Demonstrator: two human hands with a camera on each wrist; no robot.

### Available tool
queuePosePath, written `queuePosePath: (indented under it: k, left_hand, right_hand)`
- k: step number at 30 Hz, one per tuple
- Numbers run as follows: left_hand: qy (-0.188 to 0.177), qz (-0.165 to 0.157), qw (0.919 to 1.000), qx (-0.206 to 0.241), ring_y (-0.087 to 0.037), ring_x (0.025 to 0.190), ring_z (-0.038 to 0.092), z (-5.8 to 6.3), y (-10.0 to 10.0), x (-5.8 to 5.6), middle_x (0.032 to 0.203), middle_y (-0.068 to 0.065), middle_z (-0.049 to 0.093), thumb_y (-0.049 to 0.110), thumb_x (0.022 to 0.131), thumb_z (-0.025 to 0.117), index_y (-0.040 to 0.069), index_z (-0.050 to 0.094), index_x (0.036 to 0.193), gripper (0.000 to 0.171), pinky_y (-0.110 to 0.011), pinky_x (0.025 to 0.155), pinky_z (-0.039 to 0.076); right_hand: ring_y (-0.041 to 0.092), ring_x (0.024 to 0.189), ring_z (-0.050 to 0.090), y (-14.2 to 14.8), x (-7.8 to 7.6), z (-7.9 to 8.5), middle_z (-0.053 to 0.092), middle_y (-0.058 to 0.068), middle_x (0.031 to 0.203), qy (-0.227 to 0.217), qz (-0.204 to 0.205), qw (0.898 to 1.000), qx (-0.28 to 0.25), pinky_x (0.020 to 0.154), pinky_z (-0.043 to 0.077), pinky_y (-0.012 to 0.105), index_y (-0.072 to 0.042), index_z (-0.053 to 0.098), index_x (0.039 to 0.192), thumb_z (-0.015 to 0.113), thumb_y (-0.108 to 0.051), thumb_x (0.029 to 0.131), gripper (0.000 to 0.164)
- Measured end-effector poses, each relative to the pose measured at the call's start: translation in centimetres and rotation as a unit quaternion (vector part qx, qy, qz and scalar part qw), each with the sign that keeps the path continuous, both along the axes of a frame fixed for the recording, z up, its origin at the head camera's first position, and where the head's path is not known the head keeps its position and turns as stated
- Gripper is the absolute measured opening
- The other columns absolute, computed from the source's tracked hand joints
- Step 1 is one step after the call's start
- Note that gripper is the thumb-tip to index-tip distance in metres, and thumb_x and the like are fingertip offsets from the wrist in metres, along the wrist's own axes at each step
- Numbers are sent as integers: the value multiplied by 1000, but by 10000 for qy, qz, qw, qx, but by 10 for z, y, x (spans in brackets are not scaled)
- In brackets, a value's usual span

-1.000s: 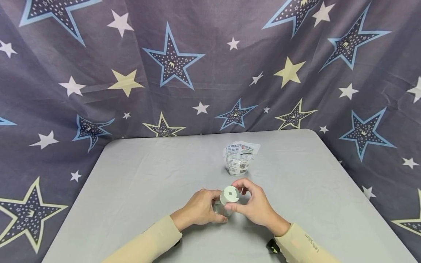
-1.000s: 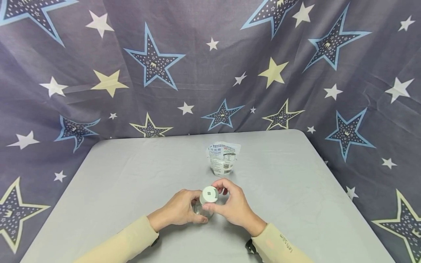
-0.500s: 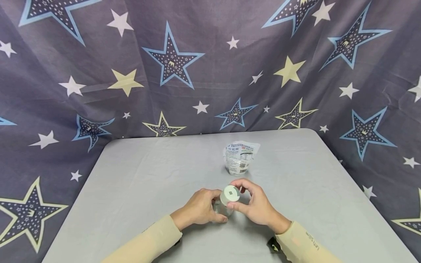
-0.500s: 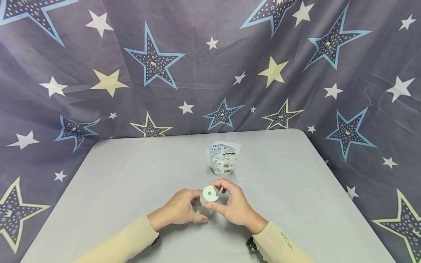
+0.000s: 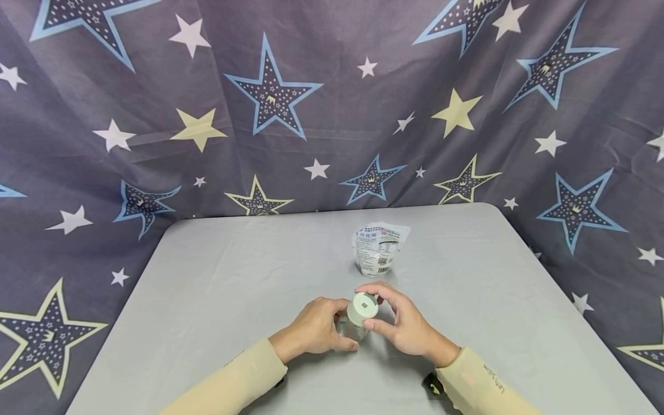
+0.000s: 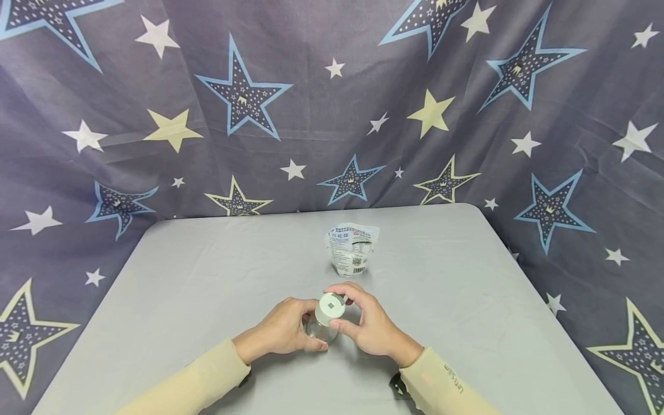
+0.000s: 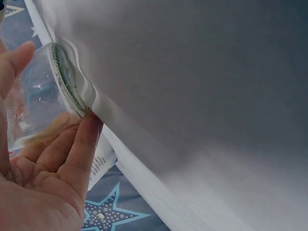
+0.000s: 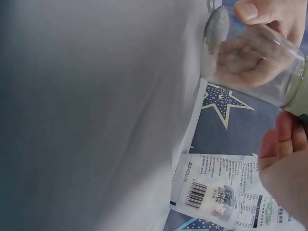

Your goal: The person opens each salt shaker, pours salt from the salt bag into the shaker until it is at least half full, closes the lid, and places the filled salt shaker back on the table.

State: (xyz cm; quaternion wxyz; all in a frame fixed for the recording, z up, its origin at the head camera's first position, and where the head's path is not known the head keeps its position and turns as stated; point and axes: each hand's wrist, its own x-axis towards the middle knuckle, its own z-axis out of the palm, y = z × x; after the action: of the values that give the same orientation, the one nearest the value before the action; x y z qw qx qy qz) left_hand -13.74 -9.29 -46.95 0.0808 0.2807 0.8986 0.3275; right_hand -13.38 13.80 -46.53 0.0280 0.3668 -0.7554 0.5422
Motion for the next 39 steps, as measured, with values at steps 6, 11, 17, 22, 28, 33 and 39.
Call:
queuePosePath:
  k: [6,11,17,22,28,33,39]
  left_hand:
    - [11,32,10000,-88,-4,76,58,-1,0,-1,88,19,68,39,67,96,25,73,109,49,-25,70,46]
    - [-25,43,10000,-66,-4,76,57,0,0,0,87,19,68,39,67,96,26,73,108,48,-25,71,46]
    - [-47,26,10000,-12,-5,73,56,1,0,-1,85,14,70,37,67,96,26,72,103,44,-25,68,45]
    - [-66,22,10000,-48,-4,73,55,1,-1,-2,86,13,70,38,68,95,27,72,103,44,-25,69,44]
    - [-41,4,10000,-72,-6,75,55,3,-2,-2,89,14,70,38,69,95,25,73,106,45,-27,71,44]
    - [-94,-5,9999,-51,-7,79,59,3,-2,-2,94,12,72,38,69,96,23,73,110,49,-26,73,46]
    - [-102,-1,9999,-83,-7,80,58,3,-2,-2,96,12,72,38,68,96,23,73,111,51,-26,73,46]
  right_hand:
    - [16,101,59,-2,1,-2,67,-1,116,40,-435,9990,-22,87,46,42,-10,61,133,93,-19,75,68]
    - [16,92,57,-7,2,-4,69,-2,108,209,-809,9965,-71,81,43,41,-15,64,120,98,-24,66,65]
    - [15,89,57,-11,3,-1,70,-5,102,119,-1110,9936,-145,80,43,40,-18,66,111,98,-25,66,55]
    - [15,88,59,-13,3,1,70,-5,103,6,-1170,9930,-154,81,43,41,-16,67,110,97,-17,68,52]
    - [21,88,59,-13,4,3,69,6,103,123,-1072,9941,-55,80,45,41,-4,67,114,93,-1,68,53]
    - [20,96,59,-10,4,4,69,5,112,122,-710,9974,-48,83,46,40,-8,65,124,89,-7,77,53]
    - [18,116,58,-5,2,4,63,2,133,-55,-270,9995,131,90,46,35,-13,61,137,83,-9,85,57]
